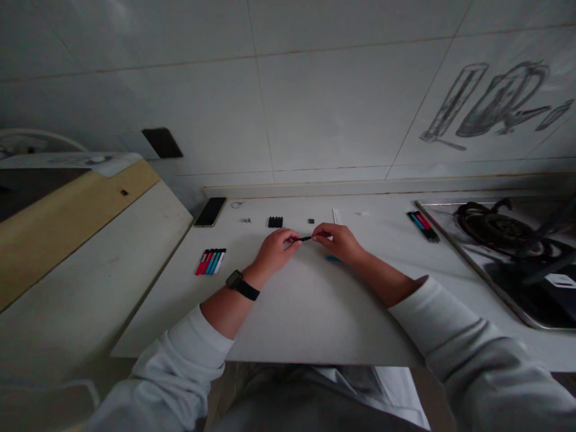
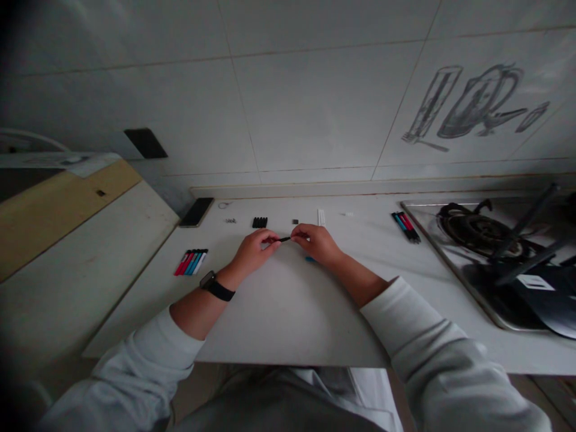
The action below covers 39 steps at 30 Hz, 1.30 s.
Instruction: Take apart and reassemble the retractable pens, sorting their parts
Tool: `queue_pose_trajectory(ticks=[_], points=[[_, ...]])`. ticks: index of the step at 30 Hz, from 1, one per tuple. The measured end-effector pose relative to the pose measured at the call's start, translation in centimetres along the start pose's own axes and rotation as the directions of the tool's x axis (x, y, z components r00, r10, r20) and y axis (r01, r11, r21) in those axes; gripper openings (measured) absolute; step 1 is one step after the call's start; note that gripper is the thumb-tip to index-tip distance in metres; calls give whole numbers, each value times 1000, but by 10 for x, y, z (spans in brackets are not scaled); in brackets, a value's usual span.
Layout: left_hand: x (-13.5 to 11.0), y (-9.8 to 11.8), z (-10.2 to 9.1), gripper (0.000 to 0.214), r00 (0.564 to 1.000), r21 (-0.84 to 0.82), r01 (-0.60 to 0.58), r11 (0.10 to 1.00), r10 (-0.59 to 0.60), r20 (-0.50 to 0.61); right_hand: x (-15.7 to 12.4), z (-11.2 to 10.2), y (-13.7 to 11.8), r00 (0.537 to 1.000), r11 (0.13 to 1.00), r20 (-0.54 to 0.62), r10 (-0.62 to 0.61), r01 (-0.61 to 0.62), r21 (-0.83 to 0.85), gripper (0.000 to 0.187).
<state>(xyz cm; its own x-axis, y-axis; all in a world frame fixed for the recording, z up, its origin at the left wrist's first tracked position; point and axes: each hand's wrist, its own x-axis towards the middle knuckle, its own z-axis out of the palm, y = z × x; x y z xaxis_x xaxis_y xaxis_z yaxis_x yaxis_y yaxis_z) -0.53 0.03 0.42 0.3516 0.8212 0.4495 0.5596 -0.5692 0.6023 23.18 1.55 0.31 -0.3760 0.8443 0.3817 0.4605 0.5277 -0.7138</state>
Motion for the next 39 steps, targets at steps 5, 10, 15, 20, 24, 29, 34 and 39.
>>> queue_pose_trajectory(ticks=[5,10,15,20,24,29,34,39], points=[[-1,4,-3,7,999,64,-36,997,34,29,0,-2,-2,998,998,60,-27,30,-55,16],[-1,4,-3,8,996,73,-66,995,61,72,-2,-1,-4,996,998,80,-41,45,-41,17],[-2,4,-1,10,986,56,-77,995,68,154,-4,1,-15,992,997,104,-73,74,-6,26],[-3,4,-1,11,993,6,-11,1000,11,122,5,-22,-7,1000,991,2,-30,30,-131,34],[-3,3,-1,10,998,-15,44,999,-43,56,9,-54,29,966,906,-221,132,-209,-369,29],[-3,-1,2,10,997,-24,37,999,-35,70,4,-69,68,962,774,-136,235,-270,-573,34],[-3,-1,2,9,997,-29,43,999,-41,70,4,-63,72,973,727,-47,225,-200,-657,36],[-3,0,0,8,996,-50,54,997,-50,80,4,-64,69,977,707,3,212,-151,-691,34]])
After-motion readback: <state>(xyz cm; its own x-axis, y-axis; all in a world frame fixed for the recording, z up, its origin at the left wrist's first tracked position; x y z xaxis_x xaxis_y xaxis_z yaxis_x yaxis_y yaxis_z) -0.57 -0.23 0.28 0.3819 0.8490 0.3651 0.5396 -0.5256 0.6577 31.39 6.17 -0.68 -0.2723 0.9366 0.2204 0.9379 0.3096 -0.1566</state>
